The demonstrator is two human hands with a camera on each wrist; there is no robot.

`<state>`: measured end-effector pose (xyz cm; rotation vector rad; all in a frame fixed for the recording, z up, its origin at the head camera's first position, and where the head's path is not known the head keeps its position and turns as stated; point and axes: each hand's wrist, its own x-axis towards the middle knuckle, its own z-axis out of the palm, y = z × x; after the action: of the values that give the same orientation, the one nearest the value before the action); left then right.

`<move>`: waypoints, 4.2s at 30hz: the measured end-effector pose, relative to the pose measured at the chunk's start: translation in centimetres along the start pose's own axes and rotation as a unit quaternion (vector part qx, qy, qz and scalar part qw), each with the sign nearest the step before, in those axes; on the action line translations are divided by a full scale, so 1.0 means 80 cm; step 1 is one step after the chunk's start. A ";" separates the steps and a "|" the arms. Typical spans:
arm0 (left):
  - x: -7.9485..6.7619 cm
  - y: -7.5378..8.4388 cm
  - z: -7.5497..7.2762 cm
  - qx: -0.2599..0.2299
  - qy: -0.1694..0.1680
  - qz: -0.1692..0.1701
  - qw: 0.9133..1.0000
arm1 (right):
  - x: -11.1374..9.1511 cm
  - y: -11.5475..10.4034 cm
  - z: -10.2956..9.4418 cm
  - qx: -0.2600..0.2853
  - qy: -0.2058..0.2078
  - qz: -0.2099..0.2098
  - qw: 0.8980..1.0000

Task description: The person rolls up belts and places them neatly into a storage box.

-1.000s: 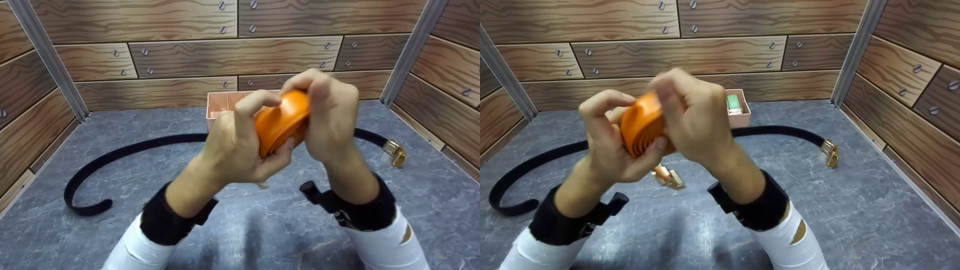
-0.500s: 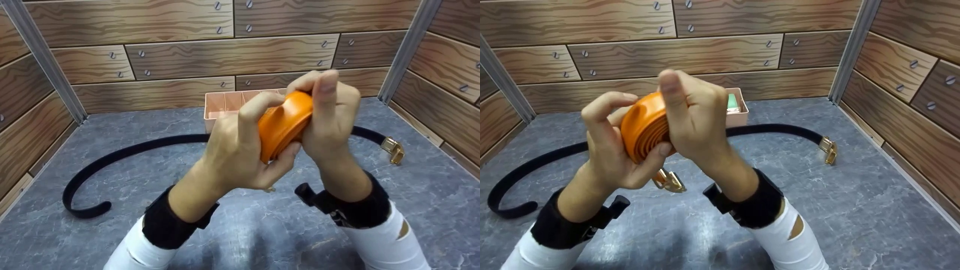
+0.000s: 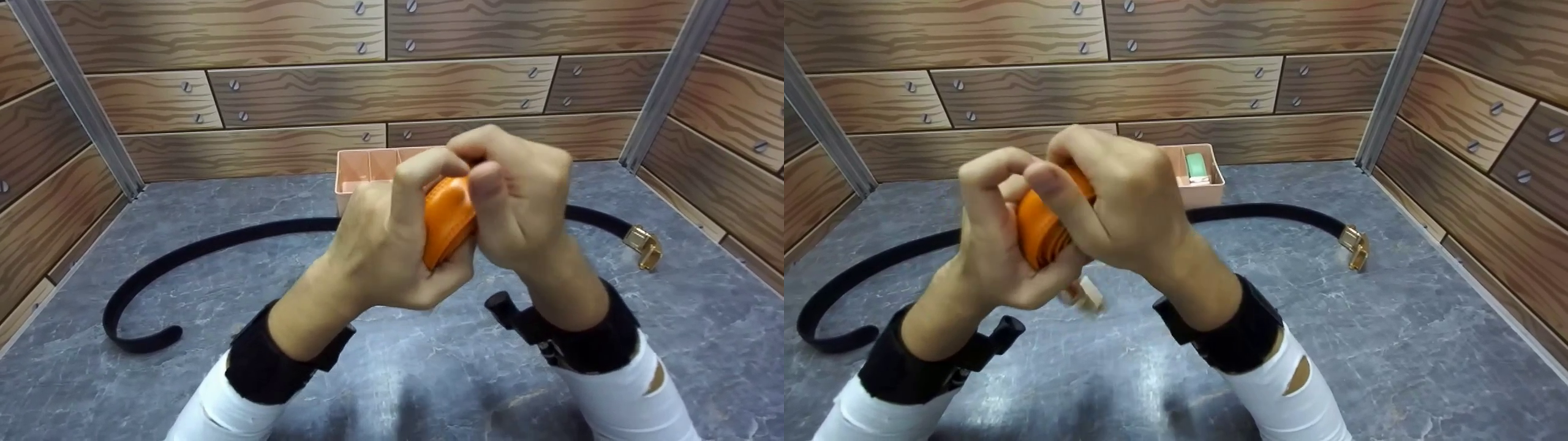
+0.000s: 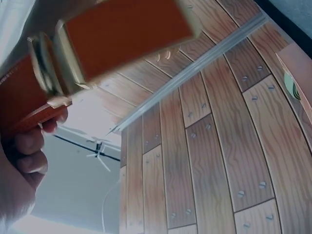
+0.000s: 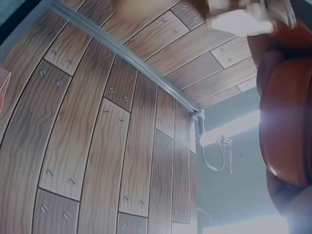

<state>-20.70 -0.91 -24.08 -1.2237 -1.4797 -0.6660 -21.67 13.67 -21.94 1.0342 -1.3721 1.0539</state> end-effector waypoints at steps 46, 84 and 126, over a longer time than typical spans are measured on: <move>0.010 0.005 0.000 -0.096 -0.102 0.042 0.989 | 0.012 0.009 -0.011 0.322 0.107 0.285 0.896; 0.028 -0.007 -0.038 -0.193 -0.033 -0.313 0.929 | 0.028 -0.007 -0.041 0.097 -0.236 0.168 0.952; 0.006 -0.030 -0.002 0.050 -0.028 -0.254 0.966 | 0.020 0.005 -0.013 0.042 -0.131 0.204 0.969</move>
<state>-22.82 -1.66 -23.15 -0.7894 -1.8731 -0.8855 -21.89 14.75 -20.34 1.0025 -1.8227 1.3182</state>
